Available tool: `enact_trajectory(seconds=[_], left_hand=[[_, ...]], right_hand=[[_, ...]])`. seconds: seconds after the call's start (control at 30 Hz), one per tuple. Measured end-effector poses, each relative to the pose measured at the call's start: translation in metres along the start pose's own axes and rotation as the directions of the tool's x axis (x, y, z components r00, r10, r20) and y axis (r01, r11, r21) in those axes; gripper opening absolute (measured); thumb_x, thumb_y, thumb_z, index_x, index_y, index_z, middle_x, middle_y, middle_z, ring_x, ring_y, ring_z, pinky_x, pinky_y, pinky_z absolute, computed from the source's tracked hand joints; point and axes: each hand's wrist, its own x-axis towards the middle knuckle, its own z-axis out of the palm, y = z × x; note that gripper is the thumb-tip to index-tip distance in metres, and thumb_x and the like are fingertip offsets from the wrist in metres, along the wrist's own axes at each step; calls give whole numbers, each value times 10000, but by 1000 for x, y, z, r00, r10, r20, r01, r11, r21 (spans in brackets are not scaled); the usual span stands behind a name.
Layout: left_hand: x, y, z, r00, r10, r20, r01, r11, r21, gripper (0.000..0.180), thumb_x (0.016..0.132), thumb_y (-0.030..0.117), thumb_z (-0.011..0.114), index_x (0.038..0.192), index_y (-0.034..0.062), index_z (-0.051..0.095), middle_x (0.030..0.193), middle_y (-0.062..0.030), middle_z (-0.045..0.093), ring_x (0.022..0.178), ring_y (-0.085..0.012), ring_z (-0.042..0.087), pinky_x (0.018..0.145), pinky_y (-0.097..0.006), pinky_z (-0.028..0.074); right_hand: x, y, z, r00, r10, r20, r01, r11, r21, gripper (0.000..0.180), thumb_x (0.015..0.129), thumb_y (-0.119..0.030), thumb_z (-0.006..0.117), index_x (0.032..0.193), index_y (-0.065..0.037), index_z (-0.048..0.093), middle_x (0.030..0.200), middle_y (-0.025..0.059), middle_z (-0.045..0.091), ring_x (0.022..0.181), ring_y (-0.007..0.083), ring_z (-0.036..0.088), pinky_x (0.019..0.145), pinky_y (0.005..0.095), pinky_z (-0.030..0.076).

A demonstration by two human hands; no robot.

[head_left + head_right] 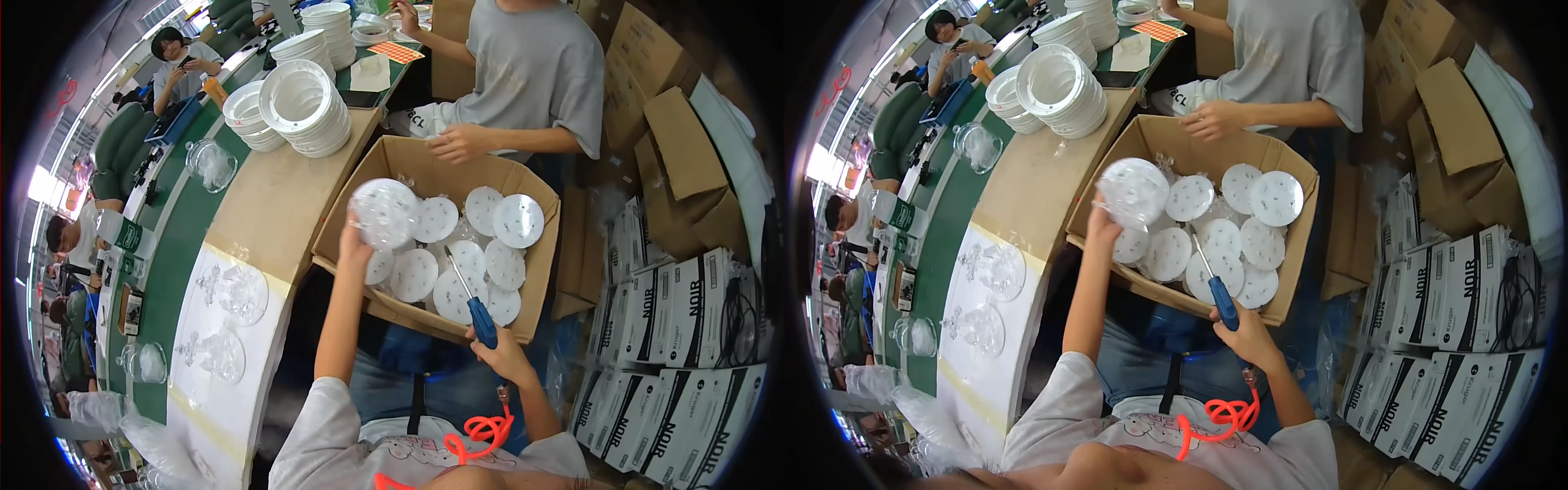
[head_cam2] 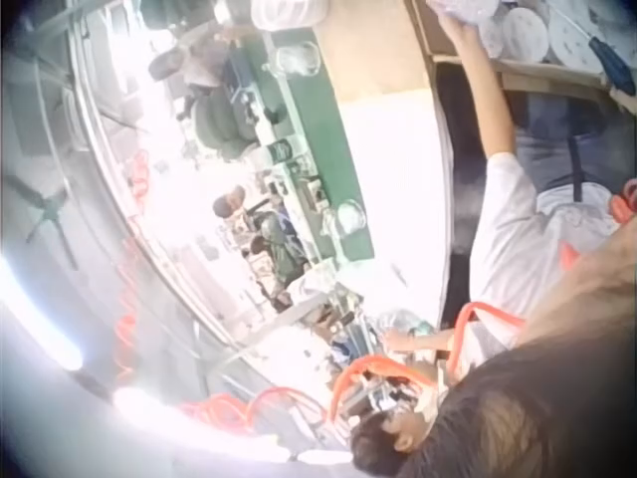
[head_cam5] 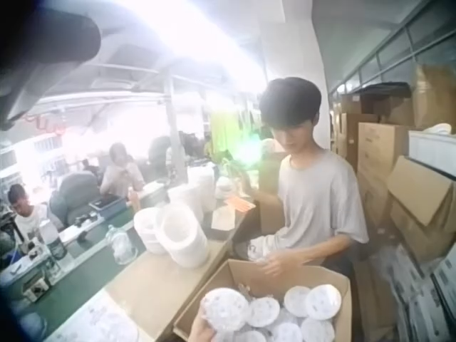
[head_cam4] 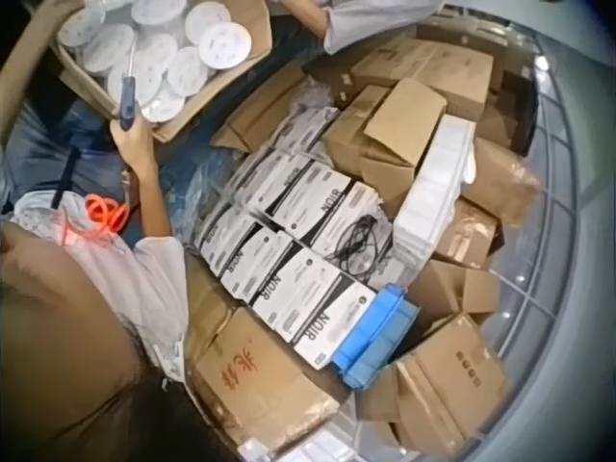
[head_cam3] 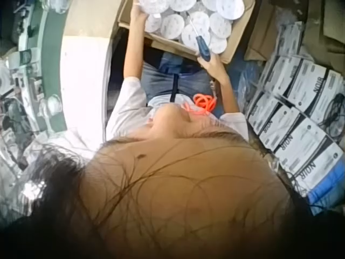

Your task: Assembling and inspecting plastic covers and LED bases for lighting fixtures at a factory workbench.

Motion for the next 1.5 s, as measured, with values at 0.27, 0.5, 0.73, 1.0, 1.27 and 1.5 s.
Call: enact_trajectory(seconds=[0.27, 0.5, 0.73, 1.0, 1.27, 1.5], left_hand=[[4, 150, -42, 929, 370, 19, -370, 929, -9, 510, 902, 474, 395, 1250, 109, 473, 1280, -101, 483, 1173, -320, 446, 1008, -491, 343], [9, 176, -86, 457, 608, -650, -589, 754, 291, 547, 839, 361, 569, 1177, -54, 458, 1210, -214, 495, 1068, -343, 524, 885, -478, 454], [7, 162, -69, -219, 868, -446, -13, 455, 891, 338, 864, 228, 497, 1072, -33, 441, 1009, -260, 503, 895, -388, 522, 757, -485, 447], [-32, 119, -35, -167, 982, -85, -72, 74, 995, 463, 790, 136, 480, 1194, -67, 383, 1167, -265, 436, 1053, -414, 451, 915, -474, 364], [-63, 36, 4, 106, 866, 489, -389, -416, 822, 462, 759, 8, 499, 1204, -69, 405, 1179, -251, 450, 1093, -388, 432, 951, -444, 330], [-68, -18, -2, 782, -43, 622, -494, -651, 576, 384, 792, 251, 599, 1120, 63, 536, 1047, -180, 570, 997, -334, 527, 860, -439, 393]], right_hand=[[-4, 15, -3, 990, 97, -105, -89, 993, 78, 198, 754, -124, 592, 921, -25, 558, 647, 72, 564, 591, 170, 565, 595, 295, 443], [3, 17, 6, 991, 89, -95, -88, 996, 24, 232, 749, -176, 588, 925, -28, 558, 673, 87, 571, 635, 211, 575, 631, 312, 445], [-1, 17, 14, 993, 93, -67, -93, 996, -5, 227, 742, -172, 591, 908, -19, 563, 678, 88, 566, 631, 218, 574, 636, 311, 444], [-2, 16, 13, 989, 127, -73, -121, 990, 76, 194, 753, -156, 586, 887, -18, 561, 642, 64, 569, 557, 154, 581, 574, 281, 461], [2, 18, 18, 988, 139, -70, -133, 988, 83, 181, 765, -143, 583, 886, -10, 563, 647, 51, 569, 561, 133, 569, 573, 267, 460], [3, 24, 21, 989, 144, -30, -134, 964, 231, 160, 773, -115, 572, 875, 7, 559, 637, 43, 558, 539, 111, 537, 546, 249, 441]])
